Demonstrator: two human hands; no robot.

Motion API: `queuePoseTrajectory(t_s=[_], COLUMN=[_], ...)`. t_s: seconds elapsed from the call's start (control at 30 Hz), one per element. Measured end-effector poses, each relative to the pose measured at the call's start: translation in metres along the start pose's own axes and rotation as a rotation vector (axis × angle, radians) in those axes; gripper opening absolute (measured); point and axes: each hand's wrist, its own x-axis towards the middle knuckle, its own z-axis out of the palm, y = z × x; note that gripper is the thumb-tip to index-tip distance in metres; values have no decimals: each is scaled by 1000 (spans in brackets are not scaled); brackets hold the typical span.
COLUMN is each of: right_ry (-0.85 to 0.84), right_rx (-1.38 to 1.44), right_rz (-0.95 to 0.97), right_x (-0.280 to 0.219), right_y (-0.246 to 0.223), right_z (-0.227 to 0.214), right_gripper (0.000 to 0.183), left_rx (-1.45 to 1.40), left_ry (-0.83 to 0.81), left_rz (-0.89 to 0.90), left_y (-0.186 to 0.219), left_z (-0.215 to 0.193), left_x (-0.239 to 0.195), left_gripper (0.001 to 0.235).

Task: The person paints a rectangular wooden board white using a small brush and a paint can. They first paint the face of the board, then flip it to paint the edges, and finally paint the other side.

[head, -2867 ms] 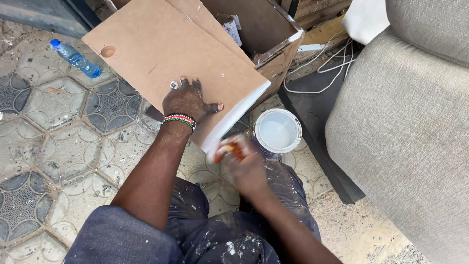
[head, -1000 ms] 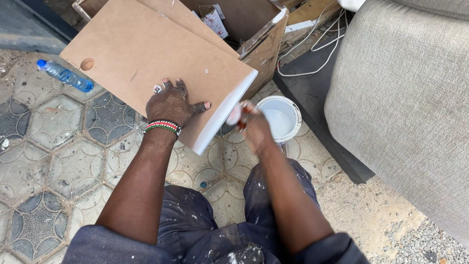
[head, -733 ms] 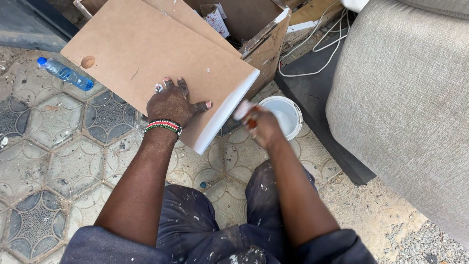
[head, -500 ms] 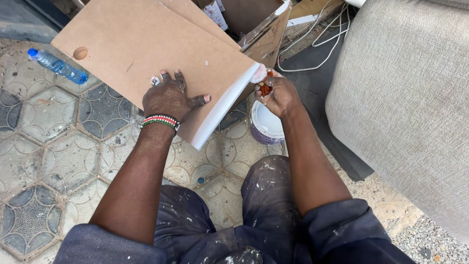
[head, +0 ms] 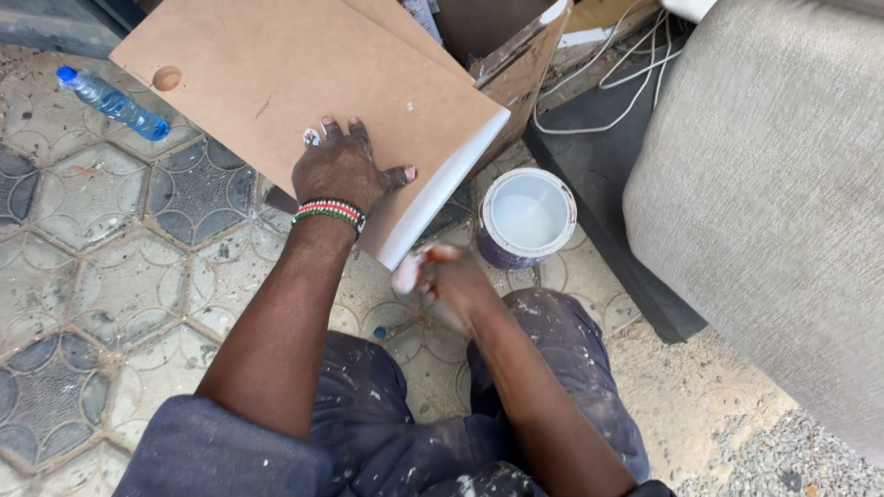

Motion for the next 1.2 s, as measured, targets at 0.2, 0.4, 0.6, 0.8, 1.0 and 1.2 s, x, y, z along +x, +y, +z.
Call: queuePoseTrajectory(t_s=[0.2,0.4,0.6,0.8,1.0,1.2], right_ry=[295,68,-84,-117,-243,-124], right_rx=[398,525,548,323,304,393], right_rz=[-242,-245,-248,43,434,398], right_x=[97,141,143,28,-62,-127], right_y=[-81,-109,-91,-41,-7,-82], right_z=[-130,-177,-135,-48,17,-7], right_gripper=[28,25,30,28,16,41], left_rx=[-5,7,-9,-100,-159,-267], left_ry=[-18,22,152,194,148,125], left_rz=[24,26,58,-15,-43,89], left_y=[-4,-3,-6,-2,2,-19], left_z=[-6,-6,6,23,18,80], left_x=[-5,-11,-19,-13,-20,9], left_gripper=[113,117,107,112,108,108])
